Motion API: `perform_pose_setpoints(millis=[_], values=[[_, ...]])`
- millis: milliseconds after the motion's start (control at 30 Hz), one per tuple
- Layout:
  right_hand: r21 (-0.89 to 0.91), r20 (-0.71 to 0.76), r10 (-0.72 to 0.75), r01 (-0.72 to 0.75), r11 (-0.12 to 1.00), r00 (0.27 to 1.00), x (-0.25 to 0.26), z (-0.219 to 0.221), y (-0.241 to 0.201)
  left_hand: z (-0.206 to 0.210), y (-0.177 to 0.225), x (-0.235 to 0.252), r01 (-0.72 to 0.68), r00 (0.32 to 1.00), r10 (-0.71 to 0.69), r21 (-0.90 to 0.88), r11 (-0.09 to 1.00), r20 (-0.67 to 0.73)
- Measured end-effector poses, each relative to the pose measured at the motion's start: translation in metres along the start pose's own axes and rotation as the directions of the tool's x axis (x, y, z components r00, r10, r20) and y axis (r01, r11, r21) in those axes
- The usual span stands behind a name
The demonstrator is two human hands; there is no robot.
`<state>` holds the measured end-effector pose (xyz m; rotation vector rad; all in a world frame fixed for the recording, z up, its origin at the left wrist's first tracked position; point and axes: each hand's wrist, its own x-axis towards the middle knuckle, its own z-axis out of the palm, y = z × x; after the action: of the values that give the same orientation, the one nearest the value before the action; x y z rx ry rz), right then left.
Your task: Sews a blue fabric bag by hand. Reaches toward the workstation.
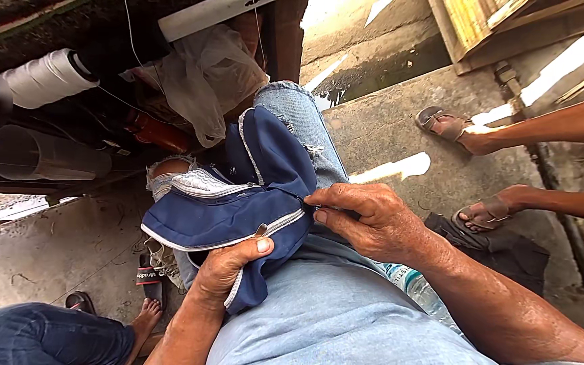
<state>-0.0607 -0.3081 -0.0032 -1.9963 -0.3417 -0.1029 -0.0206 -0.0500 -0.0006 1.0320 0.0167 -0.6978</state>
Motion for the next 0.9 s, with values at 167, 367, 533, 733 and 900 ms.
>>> perform_pose_setpoints(millis=[167, 367, 533, 733, 900], values=[[0.04, 0.002, -0.013, 0.012, 0.999, 1.0, 0.001, 0.0012, 0.0026, 0.0051, 0.0003, -0.0014, 0.028, 1.0, -0.028, -0.095, 0.995, 0.007], [0.056, 0.027, -0.027, 0.026, 0.998, 0.999, -0.0006, -0.0052, 0.0058, 0.0094, 0.0043, 0.0015, 0.12, 0.992, -0.121, -0.019, 0.993, -0.036], [0.059, 0.016, 0.0, -0.001, 0.998, 1.0, -0.0012, -0.0067, 0.0041, 0.0057, 0.0009, 0.0027, 0.106, 0.993, -0.103, 0.053, 0.993, -0.061], [0.064, 0.001, -0.031, 0.031, 0.997, 1.0, -0.0014, -0.0046, 0.005, 0.0055, 0.0003, 0.0021, 0.07, 0.996, -0.066, 0.058, 0.996, -0.055], [0.051, -0.002, -0.02, 0.02, 0.998, 1.0, -0.002, -0.0034, 0.0043, 0.0058, 0.0, 0.0022, 0.065, 0.997, -0.062, 0.059, 0.996, -0.052]])
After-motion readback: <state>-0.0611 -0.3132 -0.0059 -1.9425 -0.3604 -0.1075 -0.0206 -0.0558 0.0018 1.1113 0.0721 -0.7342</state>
